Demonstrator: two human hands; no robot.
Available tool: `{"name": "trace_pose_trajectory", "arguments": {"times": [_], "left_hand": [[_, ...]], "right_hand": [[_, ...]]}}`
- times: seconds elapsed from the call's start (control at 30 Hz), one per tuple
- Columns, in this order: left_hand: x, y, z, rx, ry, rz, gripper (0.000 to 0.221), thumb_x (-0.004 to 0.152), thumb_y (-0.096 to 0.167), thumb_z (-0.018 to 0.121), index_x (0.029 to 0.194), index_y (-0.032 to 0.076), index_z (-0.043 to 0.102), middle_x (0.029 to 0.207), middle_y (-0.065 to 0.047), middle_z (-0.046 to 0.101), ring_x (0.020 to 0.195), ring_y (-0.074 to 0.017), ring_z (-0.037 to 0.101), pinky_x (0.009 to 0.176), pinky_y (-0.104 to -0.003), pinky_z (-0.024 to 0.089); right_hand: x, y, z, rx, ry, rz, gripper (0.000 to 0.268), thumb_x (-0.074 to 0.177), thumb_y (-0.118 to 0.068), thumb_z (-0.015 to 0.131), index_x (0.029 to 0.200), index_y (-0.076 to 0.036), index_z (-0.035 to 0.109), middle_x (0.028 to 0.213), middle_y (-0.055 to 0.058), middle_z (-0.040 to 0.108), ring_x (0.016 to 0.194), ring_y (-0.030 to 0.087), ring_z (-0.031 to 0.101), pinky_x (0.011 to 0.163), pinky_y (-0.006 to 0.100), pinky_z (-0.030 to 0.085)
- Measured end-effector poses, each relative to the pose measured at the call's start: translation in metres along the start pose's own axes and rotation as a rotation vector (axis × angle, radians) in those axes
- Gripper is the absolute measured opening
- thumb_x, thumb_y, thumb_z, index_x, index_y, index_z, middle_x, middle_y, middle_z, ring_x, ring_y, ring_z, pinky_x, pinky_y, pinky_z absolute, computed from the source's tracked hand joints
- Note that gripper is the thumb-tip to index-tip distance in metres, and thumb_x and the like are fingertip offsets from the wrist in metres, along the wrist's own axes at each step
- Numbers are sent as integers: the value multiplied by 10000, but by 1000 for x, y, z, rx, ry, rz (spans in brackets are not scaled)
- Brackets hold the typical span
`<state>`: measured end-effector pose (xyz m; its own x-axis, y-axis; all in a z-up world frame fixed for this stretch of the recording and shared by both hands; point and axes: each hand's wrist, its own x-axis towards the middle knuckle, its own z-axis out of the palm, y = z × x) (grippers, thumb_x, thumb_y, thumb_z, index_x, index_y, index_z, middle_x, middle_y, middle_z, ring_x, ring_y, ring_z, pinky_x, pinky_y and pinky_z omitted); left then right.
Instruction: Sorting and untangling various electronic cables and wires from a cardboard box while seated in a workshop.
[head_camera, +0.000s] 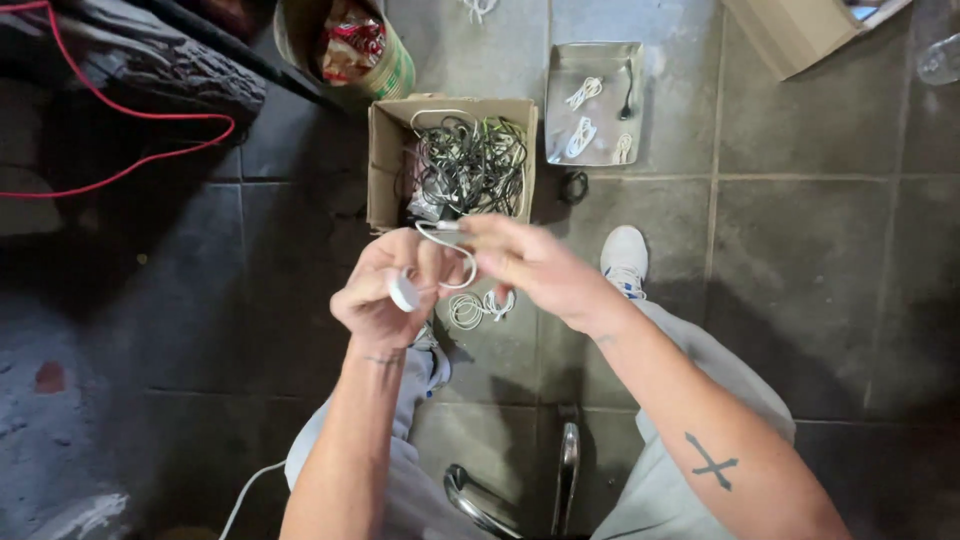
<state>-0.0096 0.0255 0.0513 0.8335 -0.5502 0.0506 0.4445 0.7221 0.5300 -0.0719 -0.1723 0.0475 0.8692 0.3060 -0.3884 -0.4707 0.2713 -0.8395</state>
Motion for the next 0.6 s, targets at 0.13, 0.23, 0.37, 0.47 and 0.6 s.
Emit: {"name": "trace_pose_trajectory", "arguments": {"times": [0.13, 0.23, 0.37, 0.47, 0.6], "left_hand": [[-7, -16, -32, 146, 84, -19, 192, 818, 132, 751, 804, 55, 576, 604, -63, 481, 550, -134, 418, 600, -350, 493], [-3, -18, -39, 303, 189, -7, 202, 892, 123, 794, 863, 23, 621, 597, -44, 492, 518, -92, 442, 538, -289, 467], [-1, -7, -20, 604, 296, 17, 146, 1015, 54, 764, 1080, 28, 635, 587, -55, 572, 506, -66, 433, 502, -237, 357], [0, -7, -19, 711, 282, 41, 134, 1026, 24, 765, 1150, -19, 735, 615, -103, 677, 517, -69, 499, 521, -216, 409], [2, -8, -24, 828, 314, 60, 122, 1034, 61, 808, 1139, -1, 805, 662, -94, 749, 600, -54, 545, 588, -205, 475]], "right_hand": [[16, 7, -6, 82, 138, -206, 511, 1093, -276, 710, 1538, -39, 626, 1258, 137, 796, 1061, 165, 697, 750, 238, 538], [25, 13, -15, 124, 179, -244, 411, 1098, -221, 725, 1463, -37, 675, 1168, 99, 807, 1032, 161, 750, 759, 221, 543], [24, 5, -11, 158, 182, -198, 445, 1083, -254, 773, 1444, -14, 674, 1146, 112, 756, 1020, 206, 762, 769, 228, 559], [31, 21, -23, 130, 203, -223, 408, 1106, -265, 746, 1420, -13, 680, 1091, 124, 781, 974, 211, 779, 743, 239, 558], [29, 16, -34, -3, 286, -292, 335, 1122, -248, 736, 1351, -4, 712, 1077, 122, 800, 930, 178, 768, 721, 209, 530]]}}
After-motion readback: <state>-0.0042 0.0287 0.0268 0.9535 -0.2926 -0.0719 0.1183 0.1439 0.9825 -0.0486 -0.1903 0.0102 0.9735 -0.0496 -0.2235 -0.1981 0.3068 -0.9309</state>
